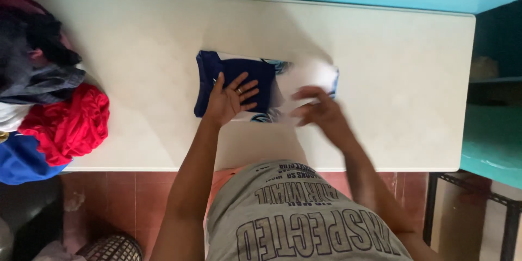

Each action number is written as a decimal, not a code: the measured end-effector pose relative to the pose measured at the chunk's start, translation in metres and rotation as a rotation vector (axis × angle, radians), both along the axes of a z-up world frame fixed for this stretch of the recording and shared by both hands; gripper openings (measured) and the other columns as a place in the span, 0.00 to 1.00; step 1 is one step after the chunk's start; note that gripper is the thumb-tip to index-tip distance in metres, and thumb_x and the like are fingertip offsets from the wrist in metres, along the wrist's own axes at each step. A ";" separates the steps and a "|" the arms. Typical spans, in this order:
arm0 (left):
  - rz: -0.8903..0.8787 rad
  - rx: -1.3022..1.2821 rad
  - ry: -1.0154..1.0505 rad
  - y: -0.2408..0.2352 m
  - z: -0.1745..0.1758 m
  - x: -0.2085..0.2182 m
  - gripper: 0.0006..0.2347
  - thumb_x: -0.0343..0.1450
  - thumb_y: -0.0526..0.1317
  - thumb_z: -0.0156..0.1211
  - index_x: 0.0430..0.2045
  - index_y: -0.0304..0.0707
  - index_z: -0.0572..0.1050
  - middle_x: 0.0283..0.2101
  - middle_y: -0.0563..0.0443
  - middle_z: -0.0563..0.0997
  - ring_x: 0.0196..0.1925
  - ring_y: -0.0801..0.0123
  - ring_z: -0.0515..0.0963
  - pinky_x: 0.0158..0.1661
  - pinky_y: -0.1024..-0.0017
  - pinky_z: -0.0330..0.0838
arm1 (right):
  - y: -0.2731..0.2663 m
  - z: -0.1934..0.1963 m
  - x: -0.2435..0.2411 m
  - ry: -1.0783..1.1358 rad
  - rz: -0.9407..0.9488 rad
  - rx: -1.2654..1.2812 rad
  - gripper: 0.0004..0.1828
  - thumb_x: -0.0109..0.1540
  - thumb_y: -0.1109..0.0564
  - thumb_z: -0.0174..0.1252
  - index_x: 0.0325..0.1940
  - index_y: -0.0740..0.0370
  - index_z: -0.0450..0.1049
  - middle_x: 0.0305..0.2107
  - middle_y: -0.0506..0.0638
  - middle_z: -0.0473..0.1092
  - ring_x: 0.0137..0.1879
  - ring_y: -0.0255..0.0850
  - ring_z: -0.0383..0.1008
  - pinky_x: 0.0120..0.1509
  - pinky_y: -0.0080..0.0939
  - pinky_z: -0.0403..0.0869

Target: Folding various shirts and laundry items on a table.

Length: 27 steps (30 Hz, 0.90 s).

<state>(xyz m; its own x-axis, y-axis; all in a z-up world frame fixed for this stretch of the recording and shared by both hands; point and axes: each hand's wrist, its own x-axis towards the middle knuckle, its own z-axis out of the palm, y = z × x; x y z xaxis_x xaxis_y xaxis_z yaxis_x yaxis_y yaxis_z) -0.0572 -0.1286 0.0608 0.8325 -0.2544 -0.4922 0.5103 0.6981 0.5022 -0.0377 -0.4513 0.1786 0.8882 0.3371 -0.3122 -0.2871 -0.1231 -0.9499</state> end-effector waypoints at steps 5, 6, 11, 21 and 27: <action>0.136 -0.247 0.155 0.013 -0.020 -0.013 0.36 0.69 0.67 0.45 0.64 0.37 0.66 0.59 0.40 0.78 0.59 0.52 0.78 0.55 0.55 0.74 | 0.055 0.030 -0.016 0.033 0.241 0.070 0.23 0.66 0.57 0.60 0.65 0.59 0.67 0.56 0.50 0.71 0.51 0.35 0.75 0.50 0.39 0.78; 0.128 -0.159 0.151 0.017 -0.041 -0.015 0.31 0.71 0.59 0.53 0.63 0.36 0.67 0.59 0.42 0.78 0.59 0.54 0.78 0.57 0.55 0.74 | 0.052 0.024 -0.016 0.039 0.207 0.042 0.23 0.66 0.57 0.60 0.65 0.58 0.67 0.55 0.49 0.72 0.51 0.35 0.76 0.50 0.38 0.78; -0.053 0.042 0.130 0.027 -0.042 -0.006 0.22 0.70 0.45 0.65 0.57 0.33 0.73 0.54 0.46 0.81 0.55 0.60 0.81 0.55 0.61 0.76 | 0.021 0.002 -0.007 -0.002 0.070 -0.121 0.21 0.64 0.58 0.61 0.62 0.59 0.70 0.52 0.50 0.74 0.49 0.35 0.77 0.48 0.37 0.78; -0.092 0.295 0.293 0.128 -0.015 -0.009 0.25 0.70 0.45 0.64 0.59 0.28 0.70 0.55 0.40 0.80 0.55 0.55 0.81 0.53 0.57 0.78 | -0.016 -0.016 -0.003 0.064 -0.139 -0.295 0.21 0.65 0.58 0.60 0.62 0.62 0.70 0.52 0.53 0.74 0.49 0.39 0.79 0.48 0.39 0.80; -0.126 0.320 0.347 0.120 -0.001 -0.002 0.27 0.67 0.46 0.64 0.60 0.30 0.69 0.56 0.41 0.80 0.55 0.54 0.81 0.54 0.54 0.78 | 0.003 -0.042 -0.007 -0.133 -0.070 -0.437 0.22 0.62 0.55 0.65 0.59 0.61 0.71 0.52 0.53 0.75 0.46 0.40 0.79 0.44 0.39 0.80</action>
<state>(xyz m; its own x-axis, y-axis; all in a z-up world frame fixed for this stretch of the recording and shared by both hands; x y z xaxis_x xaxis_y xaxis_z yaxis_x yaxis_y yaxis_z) -0.0589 -0.0082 0.0600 0.5775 -0.1329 -0.8055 0.7564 0.4583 0.4667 -0.0452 -0.4483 0.1368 0.9460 0.1368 -0.2937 -0.1885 -0.5047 -0.8424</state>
